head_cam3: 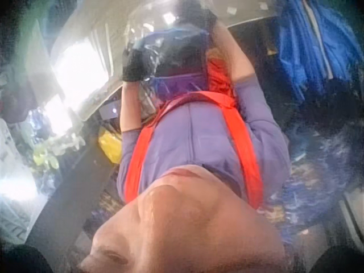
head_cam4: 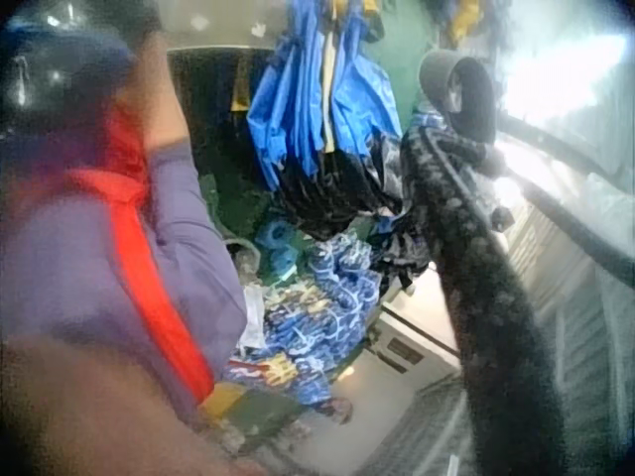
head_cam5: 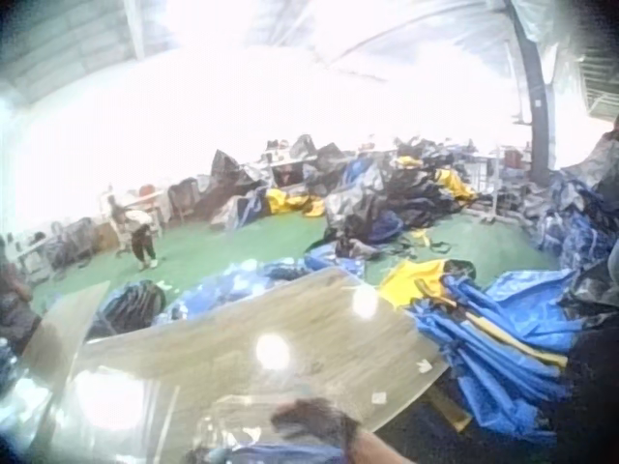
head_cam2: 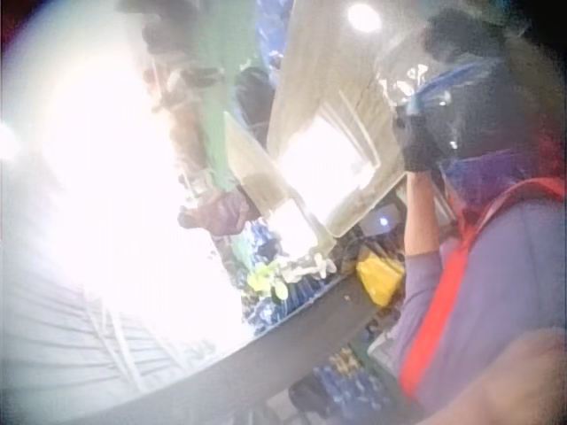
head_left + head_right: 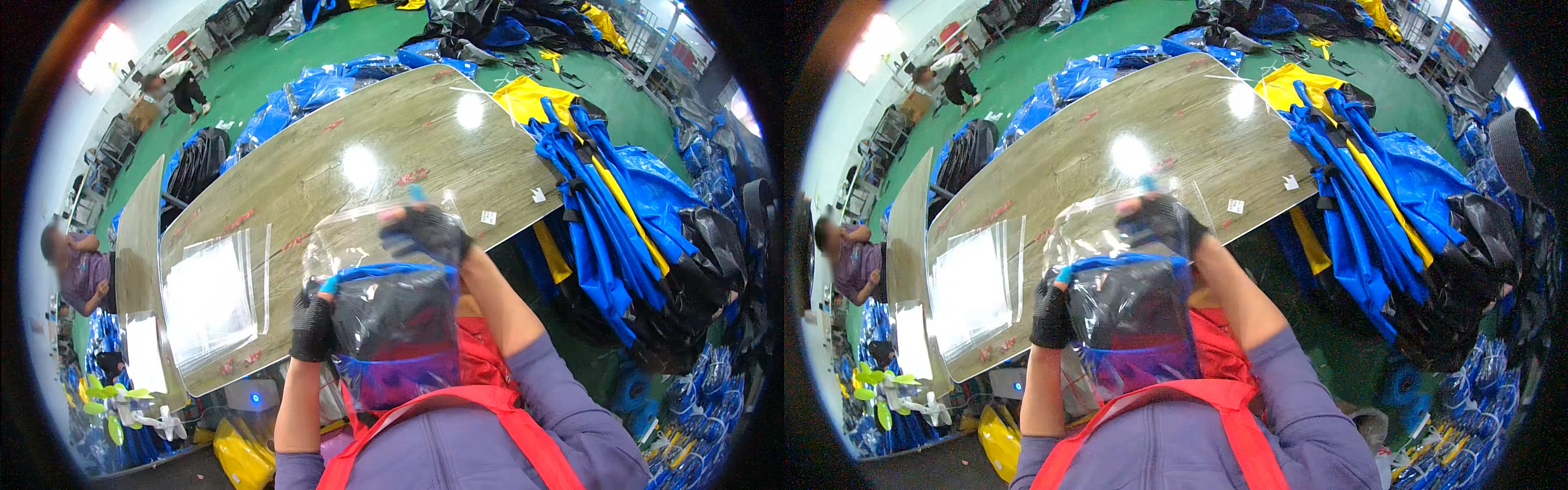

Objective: The person repeatedly folds blue and black waterproof bags and places them into clear plastic packaging on a worktable. The person handles each bag one at a time, folds it compactly, and inserts it into a plastic sleeve.

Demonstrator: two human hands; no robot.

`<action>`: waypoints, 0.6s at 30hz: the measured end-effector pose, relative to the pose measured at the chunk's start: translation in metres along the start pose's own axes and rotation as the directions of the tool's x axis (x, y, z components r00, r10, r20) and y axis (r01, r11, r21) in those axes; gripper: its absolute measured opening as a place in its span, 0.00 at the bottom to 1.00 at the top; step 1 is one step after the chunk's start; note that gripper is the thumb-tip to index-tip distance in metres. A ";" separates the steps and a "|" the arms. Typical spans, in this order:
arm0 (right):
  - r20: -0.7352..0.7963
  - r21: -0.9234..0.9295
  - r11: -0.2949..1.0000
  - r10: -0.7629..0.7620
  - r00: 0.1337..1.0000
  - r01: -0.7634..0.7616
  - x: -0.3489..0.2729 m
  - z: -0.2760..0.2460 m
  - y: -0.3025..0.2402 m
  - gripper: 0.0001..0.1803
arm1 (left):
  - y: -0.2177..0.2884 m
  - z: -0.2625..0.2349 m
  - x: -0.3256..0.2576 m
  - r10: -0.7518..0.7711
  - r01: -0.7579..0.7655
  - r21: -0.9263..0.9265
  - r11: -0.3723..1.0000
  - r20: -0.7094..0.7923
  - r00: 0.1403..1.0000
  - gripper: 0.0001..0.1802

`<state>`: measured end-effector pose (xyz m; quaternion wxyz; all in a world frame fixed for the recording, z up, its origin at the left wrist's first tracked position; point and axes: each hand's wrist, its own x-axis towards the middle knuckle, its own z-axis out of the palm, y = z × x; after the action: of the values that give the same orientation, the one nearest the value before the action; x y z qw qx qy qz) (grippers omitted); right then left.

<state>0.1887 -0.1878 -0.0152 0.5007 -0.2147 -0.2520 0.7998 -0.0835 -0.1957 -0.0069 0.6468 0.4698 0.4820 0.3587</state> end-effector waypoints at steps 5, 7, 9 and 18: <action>-0.054 -0.654 0.732 -0.299 0.953 0.192 -0.059 -0.014 0.040 0.27 | -0.024 -0.018 0.006 0.018 -0.017 0.007 1.000 -0.208 0.978 0.13; -0.273 -0.639 0.764 -0.335 0.902 0.090 -0.054 -0.012 0.042 0.22 | -0.023 -0.014 0.015 0.133 -0.118 0.088 0.989 -0.195 0.972 0.12; -0.329 -0.531 0.795 -0.513 0.792 0.294 -0.042 -0.006 0.040 0.16 | -0.025 -0.009 0.020 0.259 -0.207 0.253 0.945 -0.191 0.947 0.12; -0.341 -0.715 0.630 -0.692 0.637 0.302 -0.012 -0.003 0.040 0.12 | -0.038 -0.028 0.060 0.138 -0.115 -0.358 0.927 0.037 0.990 0.20</action>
<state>0.1675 -0.2127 -0.0417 0.6693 -0.5137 -0.3732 0.3858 -0.0937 -0.1448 -0.0633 0.7109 0.3863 0.3579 0.4661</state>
